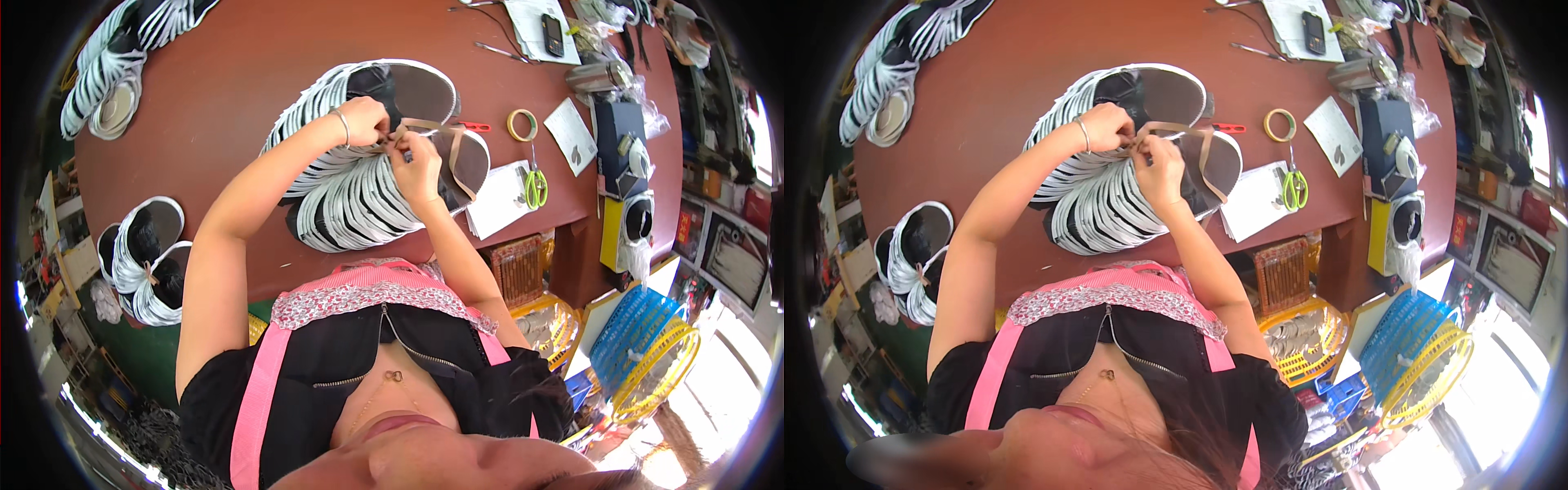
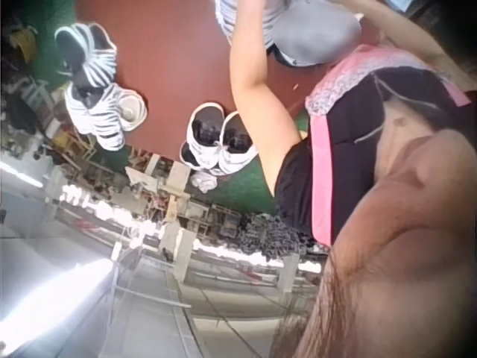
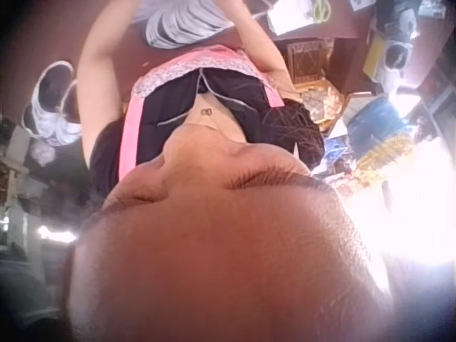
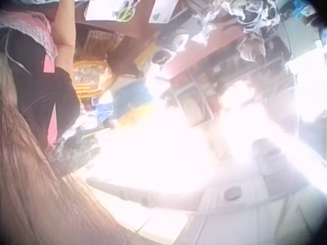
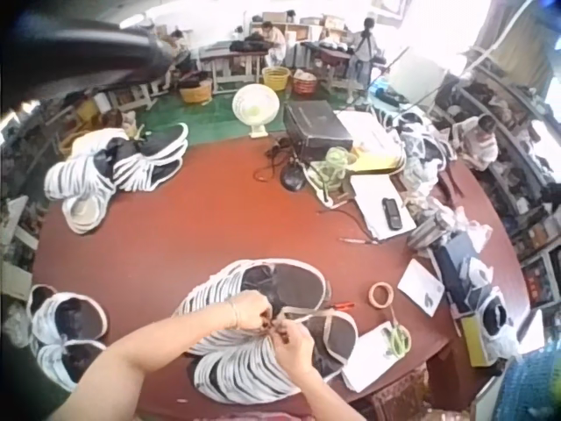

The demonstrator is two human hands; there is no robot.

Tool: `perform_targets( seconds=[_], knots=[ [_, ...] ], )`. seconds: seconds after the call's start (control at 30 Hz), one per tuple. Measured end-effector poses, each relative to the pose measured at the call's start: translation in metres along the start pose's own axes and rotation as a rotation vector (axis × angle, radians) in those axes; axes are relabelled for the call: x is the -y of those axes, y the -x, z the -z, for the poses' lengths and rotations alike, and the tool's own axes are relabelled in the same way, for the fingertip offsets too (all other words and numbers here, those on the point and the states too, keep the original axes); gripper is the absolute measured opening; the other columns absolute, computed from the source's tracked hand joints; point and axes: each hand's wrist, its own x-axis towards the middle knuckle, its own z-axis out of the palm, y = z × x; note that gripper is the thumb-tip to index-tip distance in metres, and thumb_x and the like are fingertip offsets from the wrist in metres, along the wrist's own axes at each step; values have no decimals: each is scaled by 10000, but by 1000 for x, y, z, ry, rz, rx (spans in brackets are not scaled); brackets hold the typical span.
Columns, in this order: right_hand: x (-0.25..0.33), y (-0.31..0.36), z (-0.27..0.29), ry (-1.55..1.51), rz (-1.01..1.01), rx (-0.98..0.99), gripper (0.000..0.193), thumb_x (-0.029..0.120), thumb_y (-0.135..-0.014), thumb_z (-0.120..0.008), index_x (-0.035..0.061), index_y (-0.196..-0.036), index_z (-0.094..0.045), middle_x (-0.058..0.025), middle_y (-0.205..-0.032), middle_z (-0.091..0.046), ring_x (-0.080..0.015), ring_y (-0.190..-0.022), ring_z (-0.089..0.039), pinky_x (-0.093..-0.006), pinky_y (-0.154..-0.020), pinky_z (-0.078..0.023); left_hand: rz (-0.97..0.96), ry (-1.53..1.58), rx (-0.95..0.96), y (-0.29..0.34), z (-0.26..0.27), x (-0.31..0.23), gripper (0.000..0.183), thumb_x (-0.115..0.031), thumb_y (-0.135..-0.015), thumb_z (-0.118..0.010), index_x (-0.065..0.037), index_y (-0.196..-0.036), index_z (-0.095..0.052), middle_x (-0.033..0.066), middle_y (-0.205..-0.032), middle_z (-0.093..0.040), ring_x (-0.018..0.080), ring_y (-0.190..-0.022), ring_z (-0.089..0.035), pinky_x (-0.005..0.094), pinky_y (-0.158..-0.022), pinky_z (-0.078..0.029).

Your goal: Organizing and pairing shoe uppers and soles in a manufacturing setting.

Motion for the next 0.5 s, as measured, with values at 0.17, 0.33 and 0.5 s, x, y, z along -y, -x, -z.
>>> perform_targets(
  seconds=[0.17, 0.33, 0.5],
  knots=[
    [2, 33, 27, -386, -452, 89, 186, 45, -853, -812, 28, -1027, -749, -57, -835, -737, -112, -761, -683, -265, -702, -535, 146, -239, -50, -11, -18, -6, 148, -109, -738, -724, -84, -859, -806, 210, -917, -747, 379, -898, -735, 457, -828, -592],
    [-138, 41, 142, 322, -259, -318, 331, 42, -861, -730, 13, -1187, -679, -155, -1125, -702, -337, -1056, -653, -432, -921, -516, -110, 51, -256, 14, -30, 15, 144, -106, -868, -611, -43, -872, -741, 148, -916, -705, 323, -877, -703, 409, -844, -563],
    [-244, 81, 223, 799, -657, -31, 509, 206, -752, -708, 22, -1221, -631, -283, -1163, -608, -487, -1085, -585, -567, -994, -473, -184, 58, -247, 30, -19, -27, 256, -305, -841, -779, -88, -826, -644, 77, -944, -647, 284, -965, -625, 400, -874, -500]
  ],
)
